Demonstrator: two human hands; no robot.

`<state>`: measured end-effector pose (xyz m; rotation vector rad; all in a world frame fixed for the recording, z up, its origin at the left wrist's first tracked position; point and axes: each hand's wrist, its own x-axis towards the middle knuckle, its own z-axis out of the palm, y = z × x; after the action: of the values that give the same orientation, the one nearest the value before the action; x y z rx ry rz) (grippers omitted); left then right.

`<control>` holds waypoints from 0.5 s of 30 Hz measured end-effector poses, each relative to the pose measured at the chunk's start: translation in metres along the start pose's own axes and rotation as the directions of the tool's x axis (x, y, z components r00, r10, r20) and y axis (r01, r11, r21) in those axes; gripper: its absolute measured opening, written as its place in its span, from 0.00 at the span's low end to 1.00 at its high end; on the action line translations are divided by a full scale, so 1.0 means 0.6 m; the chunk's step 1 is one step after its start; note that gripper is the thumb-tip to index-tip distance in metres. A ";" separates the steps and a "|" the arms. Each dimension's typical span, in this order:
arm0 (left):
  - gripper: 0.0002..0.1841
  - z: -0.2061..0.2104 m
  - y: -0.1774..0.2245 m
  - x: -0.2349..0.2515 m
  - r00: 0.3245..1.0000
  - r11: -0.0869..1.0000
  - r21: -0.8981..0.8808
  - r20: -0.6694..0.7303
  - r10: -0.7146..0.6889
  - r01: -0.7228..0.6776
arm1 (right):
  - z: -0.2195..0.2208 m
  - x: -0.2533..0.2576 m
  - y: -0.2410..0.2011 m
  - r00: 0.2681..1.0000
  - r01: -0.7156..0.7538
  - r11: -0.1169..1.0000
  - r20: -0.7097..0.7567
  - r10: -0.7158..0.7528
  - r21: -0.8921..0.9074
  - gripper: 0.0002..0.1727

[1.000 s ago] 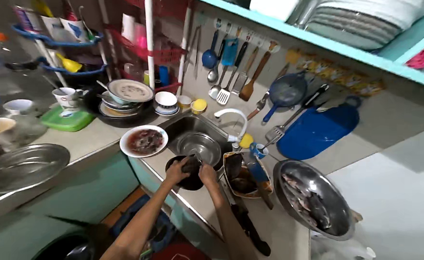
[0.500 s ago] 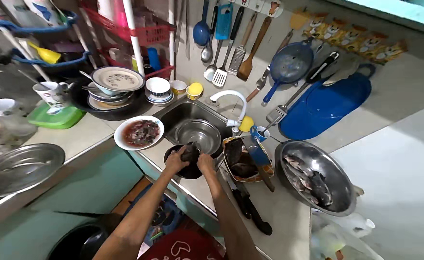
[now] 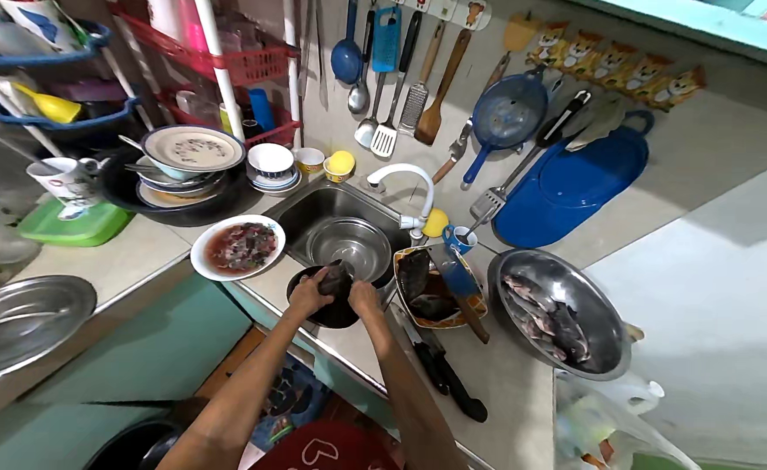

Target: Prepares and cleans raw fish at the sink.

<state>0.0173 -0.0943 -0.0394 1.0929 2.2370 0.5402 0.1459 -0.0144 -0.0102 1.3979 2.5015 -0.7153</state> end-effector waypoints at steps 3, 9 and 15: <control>0.47 -0.001 -0.001 0.001 1.000 1.000 0.007 -0.005 0.001 -0.001 | 0.032 -0.021 -0.018 0.999 -0.033 0.999 -0.018 0.033 0.008 0.32; 0.47 0.000 -0.005 0.004 1.000 1.000 0.006 0.002 0.021 -0.022 | 0.032 -0.077 -0.008 1.000 -0.003 1.000 -0.006 0.003 0.020 0.31; 0.47 -0.001 -0.002 0.004 1.000 1.000 0.016 0.009 0.027 -0.027 | -0.005 -0.012 -0.002 1.000 0.014 1.000 0.018 -0.014 0.012 0.27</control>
<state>0.0150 -0.0932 -0.0402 1.1332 2.2254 0.5290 0.1488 -0.0187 -0.0045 1.3728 2.5000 -0.7432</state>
